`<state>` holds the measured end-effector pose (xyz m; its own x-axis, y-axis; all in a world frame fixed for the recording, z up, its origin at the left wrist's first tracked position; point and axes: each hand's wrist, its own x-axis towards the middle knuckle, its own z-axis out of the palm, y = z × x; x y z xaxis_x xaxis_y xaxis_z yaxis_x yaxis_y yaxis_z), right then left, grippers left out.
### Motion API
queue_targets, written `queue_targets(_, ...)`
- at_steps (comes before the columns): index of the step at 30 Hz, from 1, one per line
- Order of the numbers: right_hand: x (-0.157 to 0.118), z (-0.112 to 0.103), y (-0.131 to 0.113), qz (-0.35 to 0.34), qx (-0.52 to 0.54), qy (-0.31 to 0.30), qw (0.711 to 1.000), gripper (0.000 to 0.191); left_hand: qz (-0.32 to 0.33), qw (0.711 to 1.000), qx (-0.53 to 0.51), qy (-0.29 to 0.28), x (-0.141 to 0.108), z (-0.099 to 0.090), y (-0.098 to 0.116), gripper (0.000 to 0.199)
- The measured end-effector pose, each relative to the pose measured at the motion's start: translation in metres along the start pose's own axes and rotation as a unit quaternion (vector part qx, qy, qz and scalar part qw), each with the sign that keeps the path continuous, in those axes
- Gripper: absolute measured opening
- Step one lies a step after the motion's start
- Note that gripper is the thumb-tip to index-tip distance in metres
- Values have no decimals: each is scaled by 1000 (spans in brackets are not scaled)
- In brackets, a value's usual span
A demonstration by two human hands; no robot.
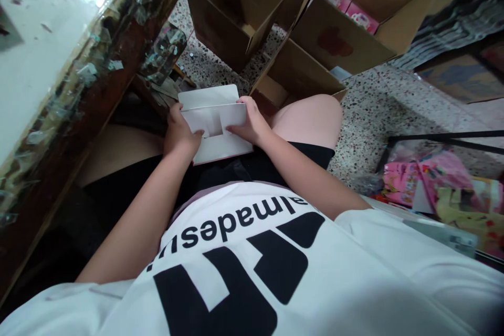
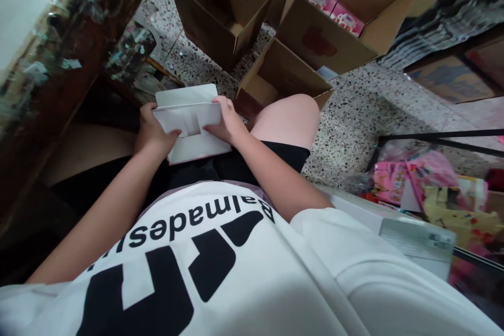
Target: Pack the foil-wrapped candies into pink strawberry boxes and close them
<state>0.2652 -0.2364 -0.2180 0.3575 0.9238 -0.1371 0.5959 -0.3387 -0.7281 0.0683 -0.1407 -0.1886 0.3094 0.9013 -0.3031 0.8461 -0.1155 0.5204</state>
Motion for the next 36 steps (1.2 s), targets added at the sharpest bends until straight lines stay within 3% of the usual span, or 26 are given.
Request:
queue_targets(5, 3, 5, 4, -16, -20, 10, 1000, 65, 13, 999, 29, -18, 0, -2, -1, 80)
queue_targets(7, 2, 7, 5, -24, -25, 16, 999, 65, 75, 996, 39, 7, -3, -6, 0, 83)
queue_targets(10, 0, 5, 6, -30, -22, 10, 999, 75, 220, 974, 39, 37, -6, -11, 0, 90)
queue_targets(13, -2, -6, 4, -72, -14, 0, 997, 73, 278, 959, 46, -6, -2, -16, -6, 75)
queue_targets(15, -4, -15, 1, -131, -16, -21, 991, 60, 280, 956, 70, -49, 2, -20, -13, 61)
queue_targets(18, -5, -24, 0, -202, -24, -104, 973, 49, 281, 950, 97, -100, 7, -27, -27, 55)
queue_targets(21, -1, -26, 5, -191, -26, -182, 964, 49, 293, 943, 91, -128, 8, -33, -36, 58)
queue_targets(24, 3, -27, 6, -144, -2, -202, 969, 46, 293, 945, 73, -126, 8, -35, -38, 58)
queue_targets(27, 1, -33, 0, -141, 2, -186, 972, 45, 309, 942, 74, -107, 7, -37, -32, 58)
queue_targets(29, -1, -36, -6, -154, -29, -146, 977, 54, 311, 944, 76, -84, 5, -39, -26, 55)
queue_targets(32, 1, -38, -13, -175, -97, -92, 975, 55, 259, 962, 79, -42, 3, -44, -18, 44)
queue_targets(36, 16, -36, -16, -197, -182, -83, 960, 47, 218, 968, 122, -37, 5, -46, -18, 42)
